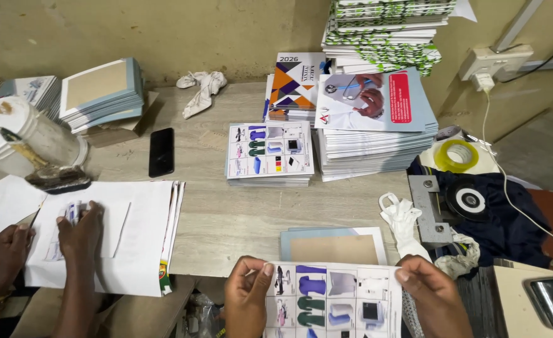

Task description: Workers in a print shop are applying adhesive to paper stacks and folding printed brochures by hand.

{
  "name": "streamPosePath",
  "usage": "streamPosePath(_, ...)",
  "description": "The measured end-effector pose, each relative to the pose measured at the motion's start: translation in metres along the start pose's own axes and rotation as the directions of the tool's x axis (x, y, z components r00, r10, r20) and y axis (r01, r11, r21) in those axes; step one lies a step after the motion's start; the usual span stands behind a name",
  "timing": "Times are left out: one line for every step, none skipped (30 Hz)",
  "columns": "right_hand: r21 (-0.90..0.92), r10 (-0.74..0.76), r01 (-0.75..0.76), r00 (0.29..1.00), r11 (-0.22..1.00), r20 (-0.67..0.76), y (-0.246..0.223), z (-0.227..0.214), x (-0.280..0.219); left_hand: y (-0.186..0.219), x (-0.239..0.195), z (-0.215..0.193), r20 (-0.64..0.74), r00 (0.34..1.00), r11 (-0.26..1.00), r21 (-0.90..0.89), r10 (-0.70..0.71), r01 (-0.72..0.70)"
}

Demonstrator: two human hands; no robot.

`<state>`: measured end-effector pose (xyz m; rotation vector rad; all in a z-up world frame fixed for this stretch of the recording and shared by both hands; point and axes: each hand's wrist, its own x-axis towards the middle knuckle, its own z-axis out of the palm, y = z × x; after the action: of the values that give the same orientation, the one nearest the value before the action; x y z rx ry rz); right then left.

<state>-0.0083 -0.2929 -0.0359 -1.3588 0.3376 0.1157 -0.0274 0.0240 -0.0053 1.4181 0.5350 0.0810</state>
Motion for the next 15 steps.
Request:
streamPosePath(0.001, -0.001, 0.001, 1.000, 1.000, -0.014, 0.003, 0.001, 0.011, -0.001, 0.008, 0.002, 0.014, 1.000, 1.000, 0.003, -0.004, 0.004)
streamPosePath(-0.025, 0.072, -0.072, 0.997, 0.997, -0.002, 0.007, 0.001, 0.019, -0.003, 0.013, 0.004, 0.015, 0.999, 0.993, 0.102, -0.052, 0.050)
streamPosePath(-0.051, 0.145, -0.144, 0.989, 0.988, 0.010, 0.011, 0.001, 0.027, -0.006, 0.019, 0.006, 0.013, 0.995, 0.975, 0.201, -0.098, 0.094)
streamPosePath(-0.053, 0.155, -0.155, 0.988, 0.986, -0.005, 0.011, 0.003, 0.040, -0.010, 0.028, 0.010, 0.021, 0.993, 0.973, 0.206, -0.114, 0.107)
streamPosePath(-0.116, 0.223, -0.222, 0.975, 0.968, -0.004, 0.010, 0.005, 0.053, -0.014, 0.037, 0.014, -0.013, 0.997, 0.965, 0.250, -0.073, 0.074)
streamPosePath(-0.178, 0.285, -0.281, 0.958, 0.943, 0.000, 0.009, 0.008, 0.070, -0.017, 0.049, 0.019, -0.047, 0.999, 0.955, 0.293, -0.023, 0.036)
streamPosePath(-0.178, 0.290, -0.287, 0.957, 0.941, -0.008, 0.008, 0.012, 0.072, -0.023, 0.053, 0.019, -0.042, 0.999, 0.955, 0.294, -0.031, 0.042)
streamPosePath(-0.178, 0.301, -0.304, 0.953, 0.936, -0.041, 0.006, 0.017, 0.080, -0.028, 0.061, 0.020, -0.043, 0.998, 0.951, 0.303, -0.042, 0.053)
streamPosePath(-0.177, 0.312, -0.321, 0.947, 0.931, -0.075, 0.004, 0.023, 0.088, -0.034, 0.069, 0.022, -0.044, 0.998, 0.948, 0.312, -0.054, 0.065)
streamPosePath(-0.178, 0.318, -0.327, 0.945, 0.928, -0.078, 0.005, 0.023, 0.090, -0.036, 0.072, 0.023, -0.043, 0.997, 0.947, 0.314, -0.060, 0.071)
streamPosePath(-0.178, 0.317, -0.327, 0.945, 0.928, -0.085, 0.005, 0.023, 0.093, -0.038, 0.077, 0.024, -0.045, 0.997, 0.944, 0.322, -0.060, 0.072)
streamPosePath(-0.182, 0.327, -0.339, 0.940, 0.923, -0.094, 0.009, 0.021, 0.092, -0.043, 0.076, 0.023, -0.051, 0.996, 0.939, 0.332, -0.072, 0.085)
streamPosePath(-0.185, 0.344, -0.357, 0.934, 0.916, -0.098, 0.013, 0.020, 0.094, -0.043, 0.077, 0.025, -0.055, 0.994, 0.936, 0.336, -0.090, 0.103)
streamPosePath(-0.191, 0.311, -0.325, 0.945, 0.926, -0.099, 0.016, 0.018, 0.094, -0.043, 0.077, 0.027, -0.046, 0.993, 0.937, 0.329, -0.107, 0.116)
streamPosePath(-0.198, 0.278, -0.293, 0.955, 0.935, -0.099, 0.019, 0.016, 0.095, -0.043, 0.077, 0.030, -0.037, 0.992, 0.938, 0.321, -0.124, 0.129)
